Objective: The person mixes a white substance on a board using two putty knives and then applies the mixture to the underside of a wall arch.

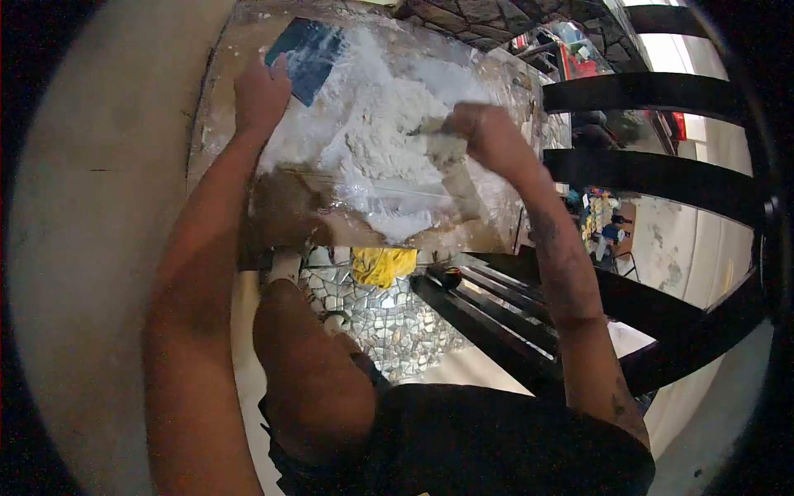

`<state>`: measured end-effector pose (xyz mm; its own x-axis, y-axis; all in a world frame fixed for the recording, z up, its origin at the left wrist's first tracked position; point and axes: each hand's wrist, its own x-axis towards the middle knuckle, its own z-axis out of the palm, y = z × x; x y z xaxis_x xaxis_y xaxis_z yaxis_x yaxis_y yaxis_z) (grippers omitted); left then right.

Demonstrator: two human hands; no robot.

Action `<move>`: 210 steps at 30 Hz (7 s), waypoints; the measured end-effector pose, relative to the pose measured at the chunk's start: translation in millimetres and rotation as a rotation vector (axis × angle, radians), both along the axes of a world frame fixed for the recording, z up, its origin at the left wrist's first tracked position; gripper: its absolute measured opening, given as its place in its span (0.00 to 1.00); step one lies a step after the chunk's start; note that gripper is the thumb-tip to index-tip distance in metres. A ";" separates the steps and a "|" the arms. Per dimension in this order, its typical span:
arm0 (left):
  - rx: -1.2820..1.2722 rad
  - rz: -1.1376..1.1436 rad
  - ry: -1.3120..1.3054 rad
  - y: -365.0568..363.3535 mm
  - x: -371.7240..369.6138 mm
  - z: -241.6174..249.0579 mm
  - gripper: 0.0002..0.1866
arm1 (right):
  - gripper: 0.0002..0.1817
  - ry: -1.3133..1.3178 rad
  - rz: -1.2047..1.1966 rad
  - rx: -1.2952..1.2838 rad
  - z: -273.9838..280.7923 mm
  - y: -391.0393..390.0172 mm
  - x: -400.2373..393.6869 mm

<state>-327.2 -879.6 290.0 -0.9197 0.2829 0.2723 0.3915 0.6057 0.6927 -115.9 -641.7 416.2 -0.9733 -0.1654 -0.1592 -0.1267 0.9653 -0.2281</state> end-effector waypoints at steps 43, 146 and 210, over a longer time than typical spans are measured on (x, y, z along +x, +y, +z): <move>0.045 0.039 -0.042 -0.4 3.1 1.8 0.21 | 0.17 0.169 0.099 -0.061 -18.3 -4.9 -24.1; 0.950 -0.232 -0.987 -34.0 156.6 248.4 0.14 | 0.08 0.377 -0.299 0.012 36.4 -3.9 41.3; -0.353 -0.533 0.130 72.0 157.8 201.1 0.09 | 0.12 0.839 -0.359 0.003 17.8 -42.8 116.5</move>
<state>-169.4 -807.6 491.1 -0.5944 0.7839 0.1795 0.7684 0.4878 0.4142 0.6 -684.5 434.0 -0.7627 0.1695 0.6241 0.0585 0.9792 -0.1945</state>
